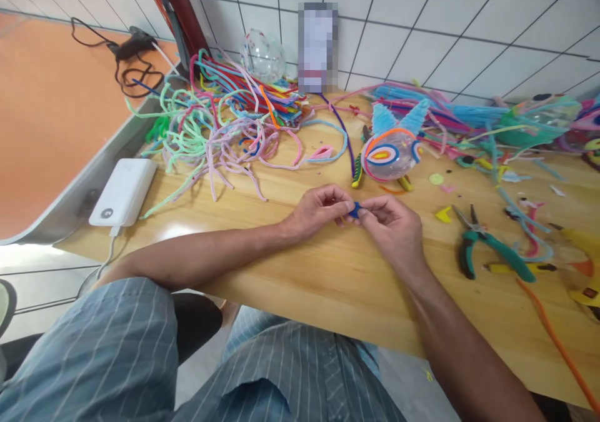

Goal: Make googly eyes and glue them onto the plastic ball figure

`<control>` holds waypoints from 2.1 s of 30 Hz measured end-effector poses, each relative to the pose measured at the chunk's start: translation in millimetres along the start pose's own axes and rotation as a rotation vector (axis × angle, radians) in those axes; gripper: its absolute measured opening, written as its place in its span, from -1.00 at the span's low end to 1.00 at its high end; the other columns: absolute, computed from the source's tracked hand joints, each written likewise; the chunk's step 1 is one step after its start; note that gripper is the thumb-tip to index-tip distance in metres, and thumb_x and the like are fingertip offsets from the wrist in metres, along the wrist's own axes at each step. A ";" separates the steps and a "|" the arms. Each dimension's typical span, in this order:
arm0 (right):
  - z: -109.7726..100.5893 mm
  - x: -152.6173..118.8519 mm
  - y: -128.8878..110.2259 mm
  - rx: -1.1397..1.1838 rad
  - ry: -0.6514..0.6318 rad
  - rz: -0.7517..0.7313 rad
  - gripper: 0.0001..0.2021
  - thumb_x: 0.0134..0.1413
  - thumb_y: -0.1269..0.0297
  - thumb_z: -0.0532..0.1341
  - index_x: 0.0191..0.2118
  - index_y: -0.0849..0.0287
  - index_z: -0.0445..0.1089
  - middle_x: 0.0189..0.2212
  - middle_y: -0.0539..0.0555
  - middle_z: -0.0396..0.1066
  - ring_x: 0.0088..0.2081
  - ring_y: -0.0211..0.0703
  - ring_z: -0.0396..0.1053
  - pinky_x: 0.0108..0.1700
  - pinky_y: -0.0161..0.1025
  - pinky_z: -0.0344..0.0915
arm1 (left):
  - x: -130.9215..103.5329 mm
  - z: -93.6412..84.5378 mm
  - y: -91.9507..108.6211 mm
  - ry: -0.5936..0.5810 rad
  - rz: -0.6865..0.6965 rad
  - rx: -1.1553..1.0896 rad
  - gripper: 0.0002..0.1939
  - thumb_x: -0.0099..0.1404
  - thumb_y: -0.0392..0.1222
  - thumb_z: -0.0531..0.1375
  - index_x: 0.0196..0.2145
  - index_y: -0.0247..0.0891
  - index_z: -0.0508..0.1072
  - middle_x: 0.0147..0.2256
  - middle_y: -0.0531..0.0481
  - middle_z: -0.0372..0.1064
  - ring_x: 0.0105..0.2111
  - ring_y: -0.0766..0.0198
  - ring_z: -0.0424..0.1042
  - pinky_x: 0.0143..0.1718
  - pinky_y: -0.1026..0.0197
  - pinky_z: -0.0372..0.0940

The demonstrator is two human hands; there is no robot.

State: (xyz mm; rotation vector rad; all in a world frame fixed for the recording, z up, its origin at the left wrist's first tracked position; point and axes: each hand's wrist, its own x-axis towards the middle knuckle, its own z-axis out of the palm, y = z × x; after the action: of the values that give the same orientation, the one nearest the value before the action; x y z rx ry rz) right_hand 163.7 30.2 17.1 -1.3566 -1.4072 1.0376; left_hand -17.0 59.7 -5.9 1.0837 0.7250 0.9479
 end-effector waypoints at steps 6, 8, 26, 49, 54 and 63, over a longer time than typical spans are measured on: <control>0.9 -1.1 6.9 -0.005 -0.026 -0.024 -0.85 0.08 0.25 0.37 -0.22 0.10 0.47 -0.37 0.01 0.62 -0.38 -0.18 0.58 -0.27 -0.23 0.52 | -1.0 0.6 -2.8 0.009 0.056 0.036 -0.50 0.21 0.20 0.43 -0.28 -0.35 0.49 -0.40 -0.02 0.56 -0.39 0.35 0.53 -0.33 0.29 0.42; 1.7 -0.9 7.0 -0.013 -0.022 -0.037 -0.80 0.06 0.25 0.39 -0.17 0.09 0.46 -0.33 0.01 0.61 -0.36 -0.20 0.57 -0.27 -0.24 0.51 | -1.2 0.7 -3.8 0.019 0.060 0.029 -0.51 0.22 0.19 0.43 -0.27 -0.35 0.50 -0.40 -0.01 0.55 -0.39 0.36 0.52 -0.32 0.29 0.41; -4.5 0.7 -2.4 -0.089 -0.094 0.040 -0.82 0.04 0.14 0.41 -0.27 0.06 0.50 -0.41 0.07 0.63 -0.40 -0.07 0.62 -0.29 -0.18 0.59 | -7.2 -1.3 1.4 -0.044 0.028 0.048 -0.63 0.36 0.08 0.34 -0.29 -0.34 0.49 -0.36 -0.01 0.47 -0.35 0.37 0.44 -0.22 0.27 0.37; -22.4 -18.1 23.0 -0.229 -0.138 -0.024 -0.91 0.14 0.25 0.35 -0.23 0.07 0.53 -0.42 0.06 0.62 -0.42 -0.15 0.63 -0.33 -0.40 0.55 | -6.1 -4.7 -1.1 -0.192 0.278 0.583 -0.78 0.50 -0.18 0.14 -0.23 -0.34 0.52 -0.26 -0.19 0.60 -0.26 0.25 0.56 -0.15 0.30 0.38; -27.9 -15.6 25.6 -0.276 -0.213 -0.034 -0.92 0.17 0.26 0.32 -0.22 0.07 0.54 -0.43 0.03 0.62 -0.44 -0.16 0.63 -0.34 -0.41 0.55 | -5.7 -4.5 -1.6 -0.221 0.246 0.620 -0.80 0.50 -0.19 0.14 -0.22 -0.32 0.51 -0.26 -0.17 0.59 -0.24 0.25 0.55 -0.14 0.29 0.38; -20.8 -18.2 21.6 -0.173 -0.084 -0.002 -0.84 0.16 0.22 0.39 -0.14 0.07 0.52 -0.35 0.09 0.66 -0.35 -0.11 0.66 -0.27 -0.34 0.60 | -5.8 -3.9 -3.5 -0.153 0.185 0.478 -0.78 0.48 -0.13 0.20 -0.27 -0.30 0.55 -0.29 -0.13 0.59 -0.28 0.28 0.52 -0.15 0.30 0.37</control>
State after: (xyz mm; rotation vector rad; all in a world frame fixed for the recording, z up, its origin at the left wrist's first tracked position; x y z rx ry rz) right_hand 189.2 12.8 0.4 -1.4495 -1.5907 0.9997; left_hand -21.9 55.4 -10.2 1.6478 0.7524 0.8538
